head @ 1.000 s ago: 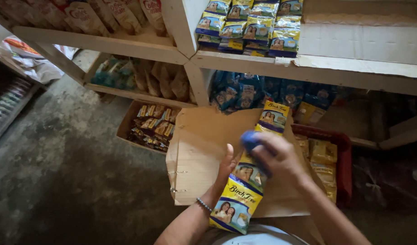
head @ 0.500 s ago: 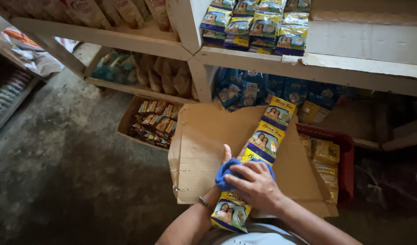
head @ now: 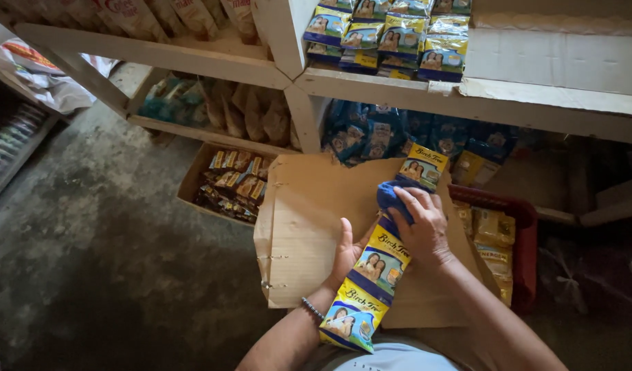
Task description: Wiping down strips of milk powder packets using a blue cleaning cloth in a store setting.
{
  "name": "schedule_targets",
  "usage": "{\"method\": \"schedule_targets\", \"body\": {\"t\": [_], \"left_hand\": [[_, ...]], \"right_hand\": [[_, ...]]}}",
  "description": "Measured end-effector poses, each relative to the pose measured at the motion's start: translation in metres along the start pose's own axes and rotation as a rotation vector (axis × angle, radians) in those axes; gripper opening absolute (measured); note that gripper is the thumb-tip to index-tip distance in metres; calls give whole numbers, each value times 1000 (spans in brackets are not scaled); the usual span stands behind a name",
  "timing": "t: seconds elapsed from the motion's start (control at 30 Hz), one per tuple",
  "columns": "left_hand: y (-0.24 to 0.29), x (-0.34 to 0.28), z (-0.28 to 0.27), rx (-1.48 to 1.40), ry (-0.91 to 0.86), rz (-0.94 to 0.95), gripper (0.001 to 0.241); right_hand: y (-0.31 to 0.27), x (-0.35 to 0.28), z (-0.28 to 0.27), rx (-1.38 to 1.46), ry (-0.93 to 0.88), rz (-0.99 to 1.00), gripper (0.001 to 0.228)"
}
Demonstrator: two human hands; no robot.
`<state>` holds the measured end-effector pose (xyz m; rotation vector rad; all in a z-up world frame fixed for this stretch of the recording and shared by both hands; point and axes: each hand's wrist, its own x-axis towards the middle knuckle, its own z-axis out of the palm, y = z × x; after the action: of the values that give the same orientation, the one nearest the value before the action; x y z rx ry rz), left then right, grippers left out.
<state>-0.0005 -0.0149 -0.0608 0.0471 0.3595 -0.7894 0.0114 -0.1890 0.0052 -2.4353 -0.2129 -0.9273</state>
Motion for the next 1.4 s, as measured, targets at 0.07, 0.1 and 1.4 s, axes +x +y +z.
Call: {"method": "schedule_targets", "body": {"t": [0.07,0.1,1.4], "left_hand": [[3,12,-25,-57,-28,-21,103],[5,18,-38,-113,-59,-40,104],[45,51,-110,-544,118,58,34]], "right_hand": [[-12,-6,-2,23,-7,0,42],[-17,-9,-2,46,-12,-2,41],[-54,-36,-22,130,-74,-58,39]]}}
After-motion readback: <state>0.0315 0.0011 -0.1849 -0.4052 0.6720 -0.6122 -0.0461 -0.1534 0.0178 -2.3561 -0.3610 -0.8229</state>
